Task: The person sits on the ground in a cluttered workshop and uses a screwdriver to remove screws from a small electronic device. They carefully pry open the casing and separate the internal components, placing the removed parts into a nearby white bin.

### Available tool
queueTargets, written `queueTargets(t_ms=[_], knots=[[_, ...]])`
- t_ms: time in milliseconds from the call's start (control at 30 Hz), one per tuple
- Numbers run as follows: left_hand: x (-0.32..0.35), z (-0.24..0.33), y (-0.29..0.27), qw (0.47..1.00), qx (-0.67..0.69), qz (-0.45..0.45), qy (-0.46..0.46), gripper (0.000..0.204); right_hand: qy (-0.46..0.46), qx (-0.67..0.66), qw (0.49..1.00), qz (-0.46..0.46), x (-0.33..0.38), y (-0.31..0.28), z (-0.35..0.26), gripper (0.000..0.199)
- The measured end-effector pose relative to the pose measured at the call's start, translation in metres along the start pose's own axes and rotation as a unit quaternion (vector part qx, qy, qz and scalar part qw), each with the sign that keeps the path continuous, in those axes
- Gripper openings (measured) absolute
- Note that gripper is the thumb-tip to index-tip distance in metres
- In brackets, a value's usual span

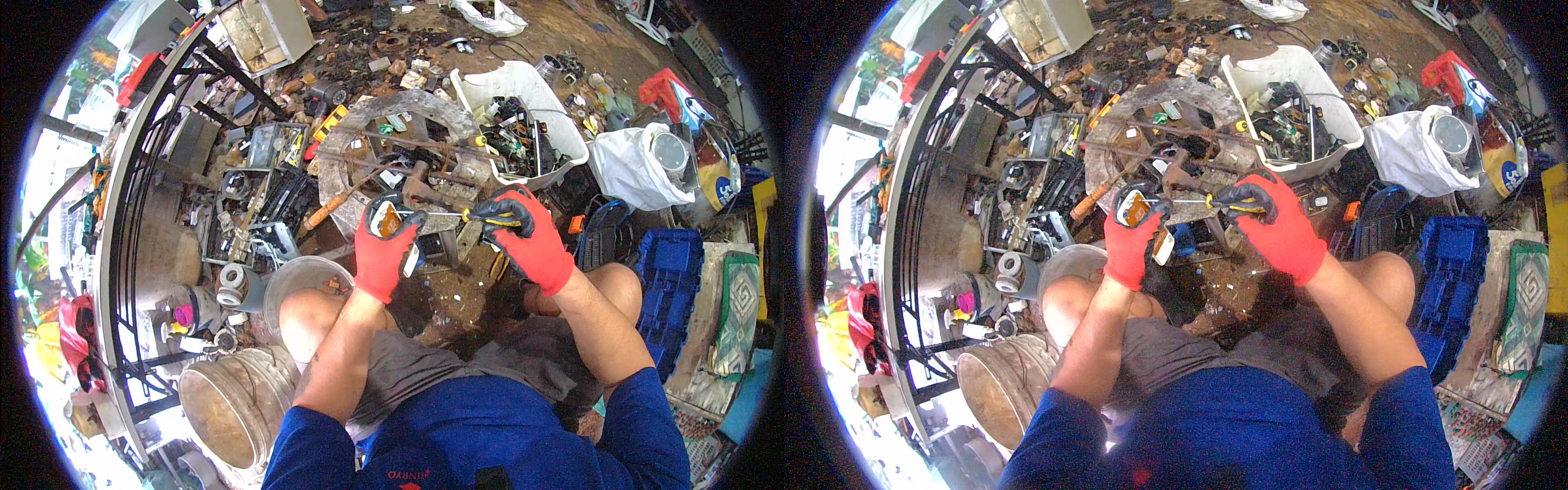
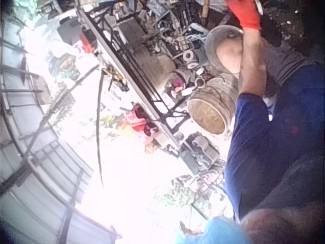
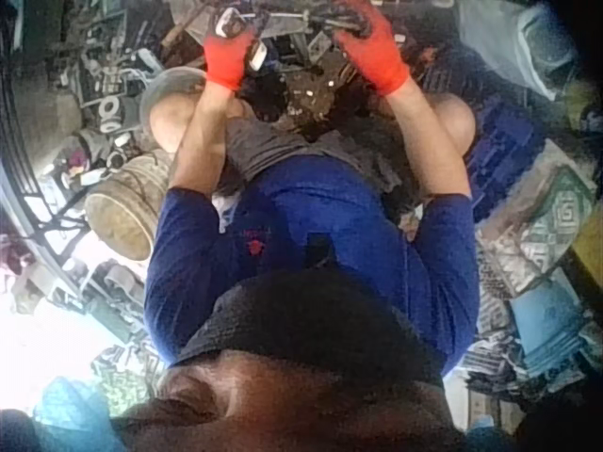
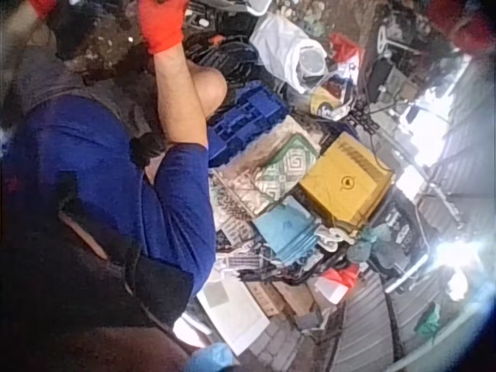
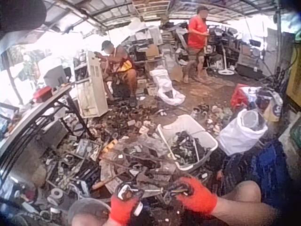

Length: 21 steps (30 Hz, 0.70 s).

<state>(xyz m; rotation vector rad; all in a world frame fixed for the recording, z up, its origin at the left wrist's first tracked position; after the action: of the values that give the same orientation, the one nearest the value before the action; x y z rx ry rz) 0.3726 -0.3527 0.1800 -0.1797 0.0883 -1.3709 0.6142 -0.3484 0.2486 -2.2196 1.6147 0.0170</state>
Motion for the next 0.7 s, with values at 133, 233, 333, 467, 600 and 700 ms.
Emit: queueTargets(t_ms=[133, 233, 333, 467, 600, 700], knots=[[0.002, 0.005, 0.005, 1.000, -0.008, -0.009, 0.029, 0.050, 0.138, -0.112, 0.984, -0.010, -0.007, -0.001, 0.022, 0.023], [0.003, 0.012, 0.007, 0.993, -0.051, 0.011, 0.103, 0.046, 0.207, -0.082, 0.973, -0.060, -0.003, -0.002, 0.043, 0.019], [0.004, 0.015, 0.007, 0.987, -0.085, 0.029, 0.132, 0.046, 0.175, -0.077, 0.979, -0.065, -0.006, 0.000, 0.031, 0.018], [0.006, 0.007, 0.003, 0.993, -0.073, 0.039, 0.081, 0.045, 0.027, -0.066, 0.997, 0.006, -0.005, -0.003, 0.001, 0.022], [0.007, 0.004, 0.008, 0.998, -0.042, 0.013, 0.047, 0.049, 0.006, -0.028, 1.000, 0.005, -0.006, -0.009, -0.005, 0.025], [0.008, 0.010, 0.000, 0.994, -0.051, 0.052, 0.086, 0.040, -0.040, -0.060, 0.997, 0.005, -0.008, -0.006, -0.009, 0.025]])
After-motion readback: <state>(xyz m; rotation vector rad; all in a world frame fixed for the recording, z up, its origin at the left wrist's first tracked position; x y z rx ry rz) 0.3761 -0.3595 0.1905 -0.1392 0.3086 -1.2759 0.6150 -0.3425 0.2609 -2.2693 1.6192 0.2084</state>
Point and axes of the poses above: each hand's wrist, its own x-axis away from the middle knuckle, its own y-axis out of the palm, z = x × y, the point moved 10 cm from there along -x, towards the middle knuckle, and after that the axes turned 7 degrees about -x, right-handed, at the moved point
